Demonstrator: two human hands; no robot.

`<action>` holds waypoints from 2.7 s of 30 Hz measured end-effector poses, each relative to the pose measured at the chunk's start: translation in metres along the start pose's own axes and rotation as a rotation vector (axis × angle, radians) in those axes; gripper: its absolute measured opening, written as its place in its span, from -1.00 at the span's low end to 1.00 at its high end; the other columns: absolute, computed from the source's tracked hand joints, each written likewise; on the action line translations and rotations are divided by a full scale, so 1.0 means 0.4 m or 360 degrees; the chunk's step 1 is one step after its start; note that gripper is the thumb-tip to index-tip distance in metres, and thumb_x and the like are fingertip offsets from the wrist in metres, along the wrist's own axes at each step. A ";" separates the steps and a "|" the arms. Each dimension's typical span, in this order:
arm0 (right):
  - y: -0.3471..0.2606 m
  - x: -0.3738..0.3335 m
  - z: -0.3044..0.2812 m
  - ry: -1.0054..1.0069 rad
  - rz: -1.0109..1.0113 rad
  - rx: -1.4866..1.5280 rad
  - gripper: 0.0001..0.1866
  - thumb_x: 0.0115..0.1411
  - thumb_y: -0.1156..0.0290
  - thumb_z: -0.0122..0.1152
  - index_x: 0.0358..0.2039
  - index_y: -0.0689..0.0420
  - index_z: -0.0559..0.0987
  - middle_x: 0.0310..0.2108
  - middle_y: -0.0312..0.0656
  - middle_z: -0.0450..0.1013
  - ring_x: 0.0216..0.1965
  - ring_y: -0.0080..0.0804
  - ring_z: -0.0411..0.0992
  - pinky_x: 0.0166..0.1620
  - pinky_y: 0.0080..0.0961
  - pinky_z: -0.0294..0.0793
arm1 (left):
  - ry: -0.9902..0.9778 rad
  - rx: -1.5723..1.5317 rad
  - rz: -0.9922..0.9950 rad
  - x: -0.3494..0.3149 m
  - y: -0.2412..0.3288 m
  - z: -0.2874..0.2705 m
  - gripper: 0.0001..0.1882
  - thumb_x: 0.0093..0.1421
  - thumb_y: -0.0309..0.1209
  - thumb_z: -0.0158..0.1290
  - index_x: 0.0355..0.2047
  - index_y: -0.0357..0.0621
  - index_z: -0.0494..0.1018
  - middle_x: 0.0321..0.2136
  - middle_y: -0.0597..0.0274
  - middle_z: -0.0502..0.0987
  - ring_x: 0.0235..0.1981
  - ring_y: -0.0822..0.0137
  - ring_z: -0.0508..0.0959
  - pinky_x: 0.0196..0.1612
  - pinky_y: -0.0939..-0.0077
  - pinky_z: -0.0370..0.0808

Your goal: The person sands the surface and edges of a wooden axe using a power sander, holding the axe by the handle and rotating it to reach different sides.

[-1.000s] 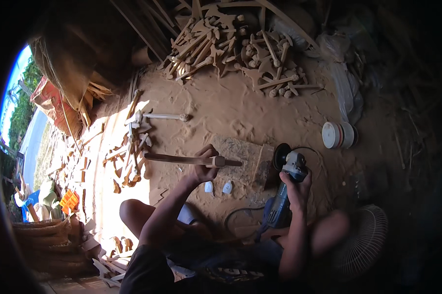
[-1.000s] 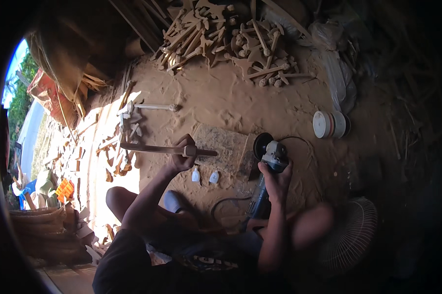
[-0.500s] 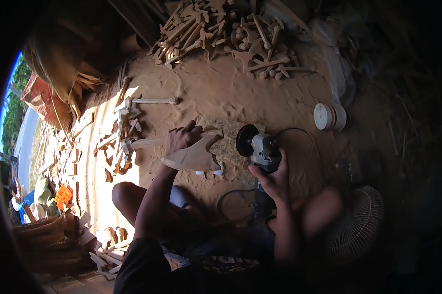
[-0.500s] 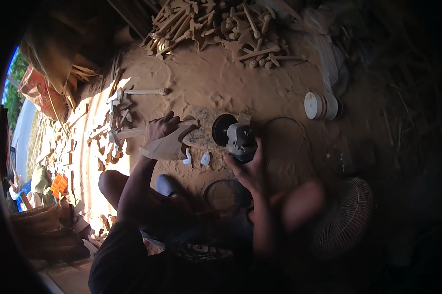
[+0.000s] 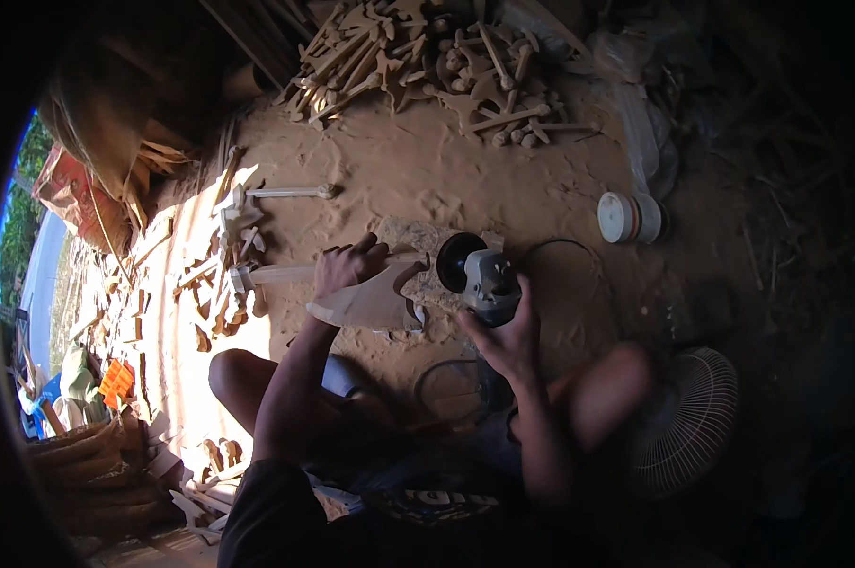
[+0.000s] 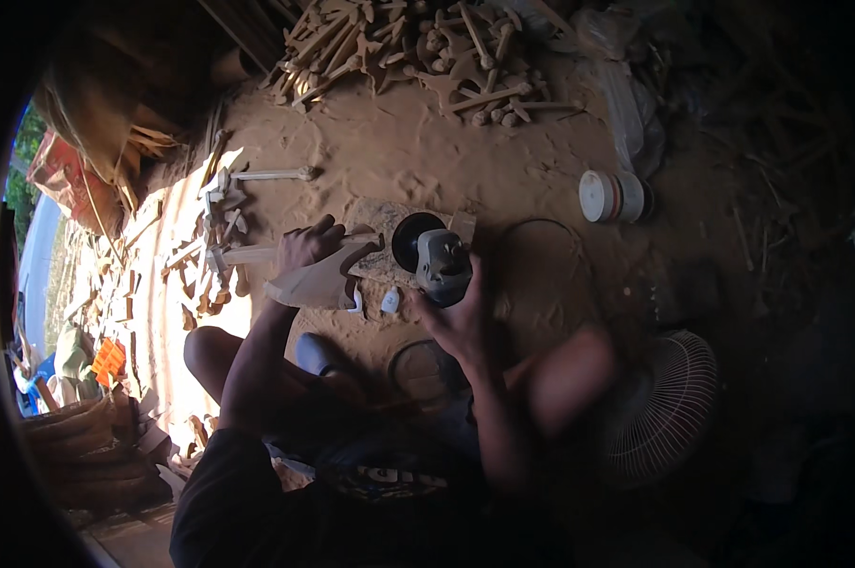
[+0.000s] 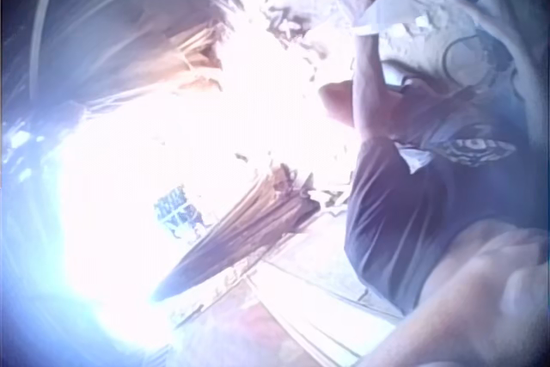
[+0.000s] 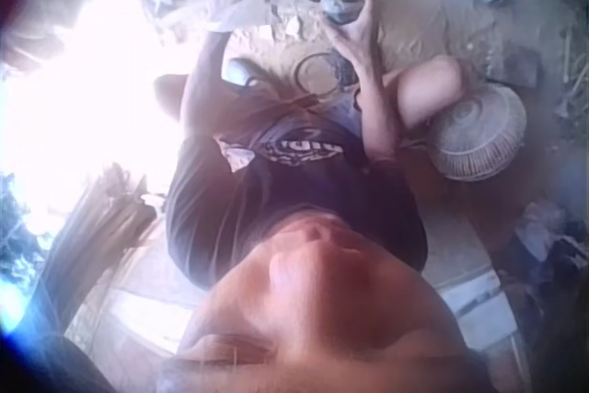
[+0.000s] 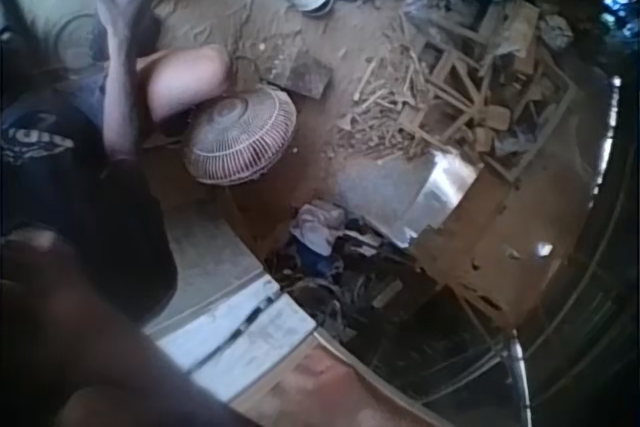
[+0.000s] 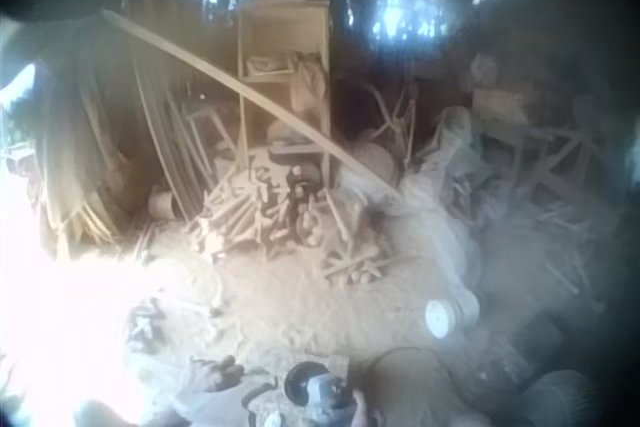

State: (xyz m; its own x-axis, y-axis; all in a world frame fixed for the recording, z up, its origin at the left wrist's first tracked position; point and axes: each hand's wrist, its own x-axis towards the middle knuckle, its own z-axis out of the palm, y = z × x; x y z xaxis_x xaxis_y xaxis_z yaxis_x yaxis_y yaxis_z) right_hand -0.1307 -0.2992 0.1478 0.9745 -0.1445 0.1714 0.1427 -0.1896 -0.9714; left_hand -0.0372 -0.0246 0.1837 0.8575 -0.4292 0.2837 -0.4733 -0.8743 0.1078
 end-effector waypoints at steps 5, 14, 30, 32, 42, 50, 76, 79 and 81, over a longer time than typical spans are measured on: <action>-0.060 0.013 -0.026 0.0162 0.0127 0.0296 -0.13 0.08 0.35 0.61 0.31 0.27 0.29 0.04 -0.07 0.49 -0.03 -0.36 0.54 0.07 -0.33 0.57 | 0.0025 -0.0035 -0.0068 -0.004 -0.061 -0.011 -0.85 0.16 -0.27 0.17 -0.35 -0.02 0.50 -0.36 0.22 0.50 -0.40 -0.01 0.68 -0.40 0.05 0.58; -0.136 0.070 -0.325 0.0124 0.0257 0.1112 -0.44 0.33 0.21 0.28 0.19 0.29 0.38 -0.12 -0.06 0.50 -0.12 -0.19 0.53 -0.01 -0.22 0.58 | -0.0080 -0.1922 -0.0937 0.037 -0.085 -0.193 -0.65 0.03 -0.51 0.19 -0.13 -0.26 0.47 -0.36 0.17 0.55 -0.30 0.31 0.62 -0.28 0.33 0.56; -0.065 0.104 -0.347 0.0179 -0.0017 0.1749 -0.39 0.36 -0.01 0.17 0.13 0.27 0.39 -0.04 -0.03 0.40 -0.08 -0.21 0.39 0.00 -0.21 0.43 | 0.0381 -0.3875 -0.0619 0.079 -0.062 -0.214 -0.76 0.17 -0.46 0.09 -0.24 0.11 0.26 -0.52 0.46 0.24 -0.71 0.51 0.20 -0.68 0.53 0.14; -0.067 0.104 -0.346 0.0184 -0.0054 0.1829 -0.36 0.34 -0.02 0.18 0.15 0.28 0.37 -0.02 -0.01 0.39 -0.08 -0.20 0.38 0.01 -0.22 0.43 | 0.0253 -0.3867 -0.0337 0.070 -0.079 -0.218 -0.74 0.14 -0.44 0.11 -0.24 0.06 0.26 -0.52 0.44 0.22 -0.71 0.51 0.19 -0.69 0.54 0.12; -0.090 0.117 -0.336 0.0295 -0.0030 0.1877 -0.33 0.30 -0.03 0.24 0.11 0.33 0.37 -0.06 -0.02 0.38 -0.09 -0.24 0.41 -0.03 -0.32 0.49 | -0.0109 -0.4523 0.0695 0.077 -0.113 -0.231 -0.74 0.06 -0.41 0.15 -0.35 -0.12 0.26 -0.47 0.27 0.26 -0.51 0.37 0.32 -0.56 0.48 0.31; -0.115 0.106 -0.329 0.0345 -0.0074 0.1788 -0.40 0.30 0.02 0.23 0.07 0.32 0.40 -0.11 -0.04 0.41 -0.12 -0.26 0.45 -0.06 -0.37 0.54 | 0.0213 -0.3917 0.0208 0.061 -0.084 -0.246 -0.76 -0.07 -0.42 0.11 -0.38 -0.12 0.31 -0.44 0.31 0.30 -0.47 0.39 0.35 -0.54 0.48 0.33; -0.077 0.114 -0.348 0.0193 -0.0201 0.1306 -0.48 0.39 0.05 0.08 0.03 0.30 0.54 -0.15 -0.04 0.53 -0.15 -0.25 0.53 -0.06 -0.37 0.53 | 0.0897 -0.0821 -0.0474 -0.037 -0.227 -0.387 -0.59 0.25 -0.52 0.13 0.07 -0.18 0.30 -0.10 -0.10 0.48 -0.12 -0.18 0.56 -0.11 0.02 0.50; -0.081 0.132 -0.355 0.0336 -0.0130 0.1366 -0.48 0.41 0.00 0.02 -0.03 0.27 0.55 -0.18 -0.09 0.54 -0.22 -0.29 0.53 -0.13 -0.39 0.53 | 0.0711 -0.0597 -0.0489 -0.156 -0.330 -0.345 -0.65 0.23 -0.54 0.14 0.02 -0.15 0.36 -0.01 0.01 0.49 0.01 -0.08 0.55 -0.02 0.06 0.49; -0.070 0.156 -0.357 0.0348 -0.0100 0.1250 -0.48 0.41 -0.01 -0.01 -0.05 0.26 0.54 -0.21 -0.11 0.52 -0.27 -0.31 0.51 -0.16 -0.40 0.52 | 0.0680 -0.0258 -0.0304 -0.276 -0.410 -0.239 -0.63 0.22 -0.51 0.14 0.03 -0.03 0.40 -0.08 0.11 0.46 0.09 0.04 0.51 0.18 0.07 0.43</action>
State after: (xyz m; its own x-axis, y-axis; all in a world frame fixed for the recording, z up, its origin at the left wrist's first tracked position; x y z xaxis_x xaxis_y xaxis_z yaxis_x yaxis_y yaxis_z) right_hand -0.0987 -0.4416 0.2091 0.9164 -0.3581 0.1788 0.3549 0.5203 -0.7768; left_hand -0.0735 0.1877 0.2258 0.7885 -0.1039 0.6061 -0.3704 -0.8671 0.3332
